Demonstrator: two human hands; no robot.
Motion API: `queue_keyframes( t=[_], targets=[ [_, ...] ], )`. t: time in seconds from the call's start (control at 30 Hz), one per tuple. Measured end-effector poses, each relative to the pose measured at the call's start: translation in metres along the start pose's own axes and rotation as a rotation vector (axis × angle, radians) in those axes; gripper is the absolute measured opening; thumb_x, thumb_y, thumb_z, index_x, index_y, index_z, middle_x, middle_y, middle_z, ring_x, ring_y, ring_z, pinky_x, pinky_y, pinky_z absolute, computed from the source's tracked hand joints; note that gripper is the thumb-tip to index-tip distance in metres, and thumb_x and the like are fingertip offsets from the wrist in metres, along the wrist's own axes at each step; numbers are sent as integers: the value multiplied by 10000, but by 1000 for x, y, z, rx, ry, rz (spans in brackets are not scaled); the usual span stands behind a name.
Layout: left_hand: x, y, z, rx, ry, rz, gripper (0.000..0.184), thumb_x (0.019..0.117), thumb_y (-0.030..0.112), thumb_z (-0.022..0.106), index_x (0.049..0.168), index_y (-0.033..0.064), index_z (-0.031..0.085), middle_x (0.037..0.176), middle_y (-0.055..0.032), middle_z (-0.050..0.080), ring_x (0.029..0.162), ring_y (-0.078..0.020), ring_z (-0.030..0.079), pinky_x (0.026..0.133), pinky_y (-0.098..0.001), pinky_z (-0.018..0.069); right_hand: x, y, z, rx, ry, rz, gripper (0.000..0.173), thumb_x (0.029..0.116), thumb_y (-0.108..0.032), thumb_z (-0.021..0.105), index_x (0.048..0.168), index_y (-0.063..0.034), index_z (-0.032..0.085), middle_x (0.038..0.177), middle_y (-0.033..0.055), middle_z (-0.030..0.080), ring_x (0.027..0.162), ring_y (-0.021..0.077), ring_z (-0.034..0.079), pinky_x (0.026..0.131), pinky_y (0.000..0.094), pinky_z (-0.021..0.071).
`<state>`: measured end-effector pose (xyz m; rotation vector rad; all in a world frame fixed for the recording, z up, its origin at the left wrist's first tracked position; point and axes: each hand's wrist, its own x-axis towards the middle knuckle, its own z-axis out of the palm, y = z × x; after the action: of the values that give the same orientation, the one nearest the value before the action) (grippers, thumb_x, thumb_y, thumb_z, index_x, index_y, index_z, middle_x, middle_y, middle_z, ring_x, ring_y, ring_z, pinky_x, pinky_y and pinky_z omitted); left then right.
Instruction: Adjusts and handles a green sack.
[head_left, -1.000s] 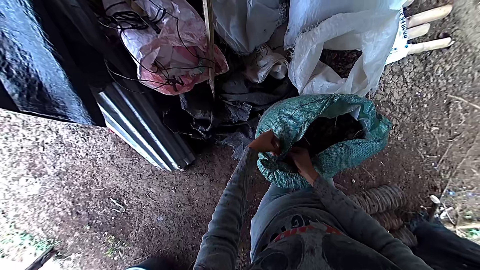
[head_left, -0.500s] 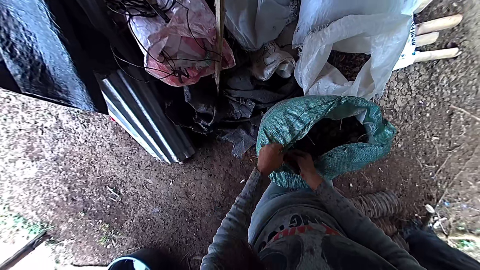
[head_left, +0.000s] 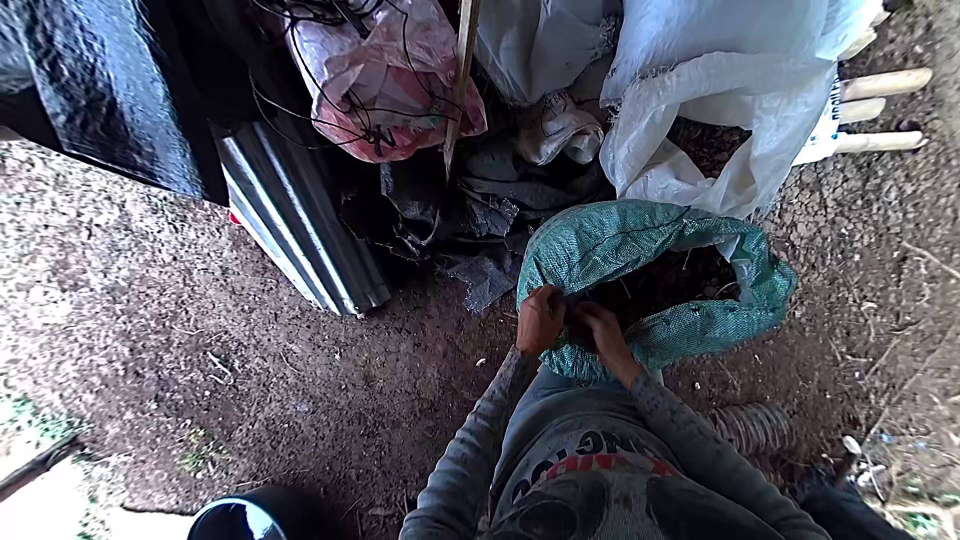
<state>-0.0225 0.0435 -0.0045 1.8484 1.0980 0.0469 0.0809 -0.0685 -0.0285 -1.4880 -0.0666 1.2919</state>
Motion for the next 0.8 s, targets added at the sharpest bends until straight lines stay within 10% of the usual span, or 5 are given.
queue_keyframes(
  t=[0.13, 0.4, 0.67, 0.8],
  targets=[
    [2, 0, -7, -99, 0, 7, 222, 964, 44, 635, 1154, -64, 675, 1068, -226, 715, 976, -327, 710, 905, -505, 564, 8, -10, -2, -98, -74, -38, 215, 1044, -103, 495, 1100, 23, 661, 1037, 100, 671, 946, 155, 647, 881, 350, 550],
    [3, 9, -8, -46, -167, -15, 300, 942, 152, 739, 1178, -25, 680, 1049, -181, 728, 916, -281, 719, 876, -469, 584, 6, 6, -4, 62, 222, -28, 107, 987, -7, 633, 1001, 70, 707, 885, 139, 740, 792, 169, 730, 773, 325, 627],
    [7, 7, 5, -93, -4, -61, 215, 936, 23, 647, 1134, -60, 649, 957, -212, 699, 861, -332, 699, 804, -519, 570, -12, 7, -6, -729, 196, -243, 247, 988, -167, 656, 1052, 65, 711, 941, 185, 725, 878, 253, 700, 855, 420, 551],
    [7, -2, 0, -144, -67, -38, 213, 960, 65, 644, 1134, -59, 638, 932, -200, 689, 840, -308, 683, 797, -501, 556, -11, 1, -1, -197, 220, -173, 103, 987, -25, 613, 933, 48, 661, 875, 106, 712, 834, 142, 712, 828, 305, 604]
  ],
)
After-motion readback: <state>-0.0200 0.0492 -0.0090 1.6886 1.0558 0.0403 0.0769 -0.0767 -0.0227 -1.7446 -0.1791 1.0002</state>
